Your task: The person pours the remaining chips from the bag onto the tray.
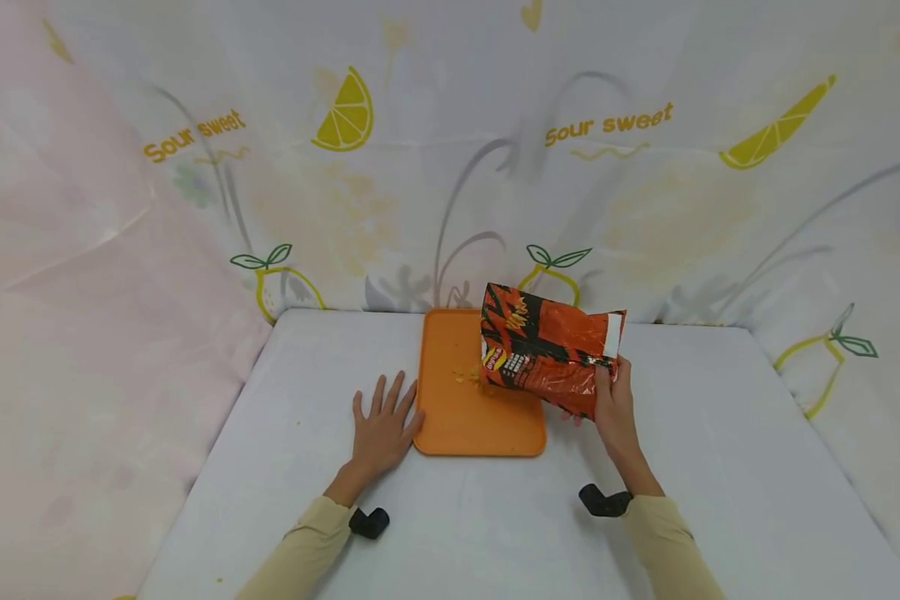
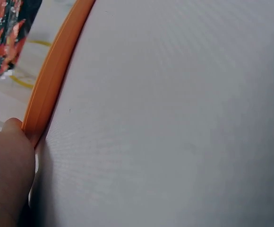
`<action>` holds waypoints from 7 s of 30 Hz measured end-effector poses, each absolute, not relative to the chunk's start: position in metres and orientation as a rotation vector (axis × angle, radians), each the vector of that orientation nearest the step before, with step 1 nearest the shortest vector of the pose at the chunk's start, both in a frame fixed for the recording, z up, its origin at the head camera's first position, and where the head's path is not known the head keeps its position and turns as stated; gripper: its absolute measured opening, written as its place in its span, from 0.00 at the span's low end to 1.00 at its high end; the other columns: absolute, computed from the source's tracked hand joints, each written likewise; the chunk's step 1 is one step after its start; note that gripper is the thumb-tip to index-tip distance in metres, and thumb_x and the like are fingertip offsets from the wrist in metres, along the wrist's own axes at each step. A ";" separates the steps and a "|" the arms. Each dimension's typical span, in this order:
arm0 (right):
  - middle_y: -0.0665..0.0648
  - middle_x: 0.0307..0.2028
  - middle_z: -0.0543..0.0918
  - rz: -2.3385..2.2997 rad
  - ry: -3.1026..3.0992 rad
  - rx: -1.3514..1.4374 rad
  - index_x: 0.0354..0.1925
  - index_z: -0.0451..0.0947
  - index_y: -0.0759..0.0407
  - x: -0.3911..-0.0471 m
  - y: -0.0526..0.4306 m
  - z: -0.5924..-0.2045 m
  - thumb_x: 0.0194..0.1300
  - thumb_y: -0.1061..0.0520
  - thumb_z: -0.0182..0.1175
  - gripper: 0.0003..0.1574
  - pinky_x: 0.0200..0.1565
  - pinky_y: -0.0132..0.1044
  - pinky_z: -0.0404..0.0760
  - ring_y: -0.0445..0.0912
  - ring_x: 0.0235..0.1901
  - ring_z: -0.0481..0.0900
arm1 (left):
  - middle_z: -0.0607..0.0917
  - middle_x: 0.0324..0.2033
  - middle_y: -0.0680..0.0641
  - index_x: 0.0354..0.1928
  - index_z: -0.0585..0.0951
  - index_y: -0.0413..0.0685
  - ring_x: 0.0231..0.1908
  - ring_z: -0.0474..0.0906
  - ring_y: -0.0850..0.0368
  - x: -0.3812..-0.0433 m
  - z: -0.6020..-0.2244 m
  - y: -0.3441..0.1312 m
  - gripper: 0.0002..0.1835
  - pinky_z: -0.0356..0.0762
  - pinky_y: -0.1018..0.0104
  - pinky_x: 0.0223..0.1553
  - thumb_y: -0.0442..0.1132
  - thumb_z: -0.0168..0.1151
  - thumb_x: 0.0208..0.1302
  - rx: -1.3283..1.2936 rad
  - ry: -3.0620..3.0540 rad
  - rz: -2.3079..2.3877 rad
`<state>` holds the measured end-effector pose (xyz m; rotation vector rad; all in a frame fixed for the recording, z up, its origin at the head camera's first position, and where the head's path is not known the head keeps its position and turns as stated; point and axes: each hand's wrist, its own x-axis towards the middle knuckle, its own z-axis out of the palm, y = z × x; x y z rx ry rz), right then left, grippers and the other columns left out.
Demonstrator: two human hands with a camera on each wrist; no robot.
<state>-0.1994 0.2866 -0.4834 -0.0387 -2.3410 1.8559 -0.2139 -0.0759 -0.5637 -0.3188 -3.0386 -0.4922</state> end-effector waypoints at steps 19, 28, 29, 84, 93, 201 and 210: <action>0.51 0.24 0.82 1.608 -2.413 -0.012 0.58 0.58 0.56 -0.196 0.284 -0.483 0.85 0.43 0.31 0.20 0.21 0.42 0.82 0.45 0.16 0.83 | 0.52 0.83 0.49 0.81 0.58 0.60 0.83 0.42 0.41 -0.216 -0.568 -0.076 0.34 0.37 0.29 0.77 0.62 0.42 0.79 -0.319 -3.029 -0.496; 0.48 0.16 0.81 1.620 -2.460 -0.009 0.60 0.57 0.56 -0.193 0.286 -0.482 0.85 0.42 0.31 0.23 0.17 0.44 0.80 0.52 0.11 0.80 | 0.54 0.83 0.48 0.80 0.60 0.59 0.83 0.45 0.40 -0.214 -0.565 -0.075 0.34 0.39 0.29 0.76 0.60 0.45 0.79 -0.328 -3.022 -0.497; 0.49 0.16 0.81 1.622 -2.464 -0.012 0.61 0.57 0.57 -0.193 0.286 -0.482 0.85 0.42 0.31 0.24 0.17 0.44 0.80 0.52 0.11 0.80 | 0.53 0.83 0.49 0.81 0.60 0.60 0.83 0.44 0.41 -0.214 -0.564 -0.076 0.34 0.38 0.29 0.76 0.61 0.44 0.79 -0.325 -3.031 -0.492; 0.45 0.18 0.77 1.576 -2.398 -0.047 0.56 0.60 0.49 -0.192 0.292 -0.486 0.85 0.47 0.35 0.12 0.15 0.36 0.78 0.52 0.10 0.78 | 0.56 0.82 0.47 0.80 0.62 0.57 0.82 0.46 0.38 -0.212 -0.559 -0.074 0.33 0.38 0.27 0.76 0.59 0.46 0.78 -0.328 -3.005 -0.537; 0.45 0.17 0.77 1.541 -2.397 -0.022 0.56 0.61 0.53 -0.192 0.290 -0.484 0.85 0.45 0.36 0.16 0.15 0.36 0.77 0.53 0.10 0.77 | 0.55 0.83 0.48 0.80 0.61 0.59 0.82 0.45 0.40 -0.213 -0.565 -0.075 0.33 0.38 0.28 0.76 0.60 0.45 0.78 -0.328 -2.994 -0.502; 0.45 0.19 0.78 1.582 -2.341 -0.090 0.61 0.61 0.51 -0.186 0.294 -0.466 0.85 0.46 0.33 0.18 0.15 0.37 0.76 0.44 0.10 0.77 | 0.53 0.83 0.49 0.81 0.59 0.60 0.83 0.43 0.41 -0.213 -0.566 -0.074 0.34 0.39 0.29 0.77 0.61 0.43 0.78 -0.318 -3.005 -0.482; 0.44 0.19 0.78 1.562 -2.355 -0.050 0.58 0.61 0.46 -0.188 0.296 -0.471 0.85 0.44 0.33 0.15 0.15 0.37 0.76 0.49 0.11 0.78 | 0.53 0.83 0.49 0.81 0.60 0.60 0.83 0.44 0.40 -0.211 -0.560 -0.074 0.34 0.39 0.29 0.77 0.60 0.44 0.78 -0.314 -3.027 -0.485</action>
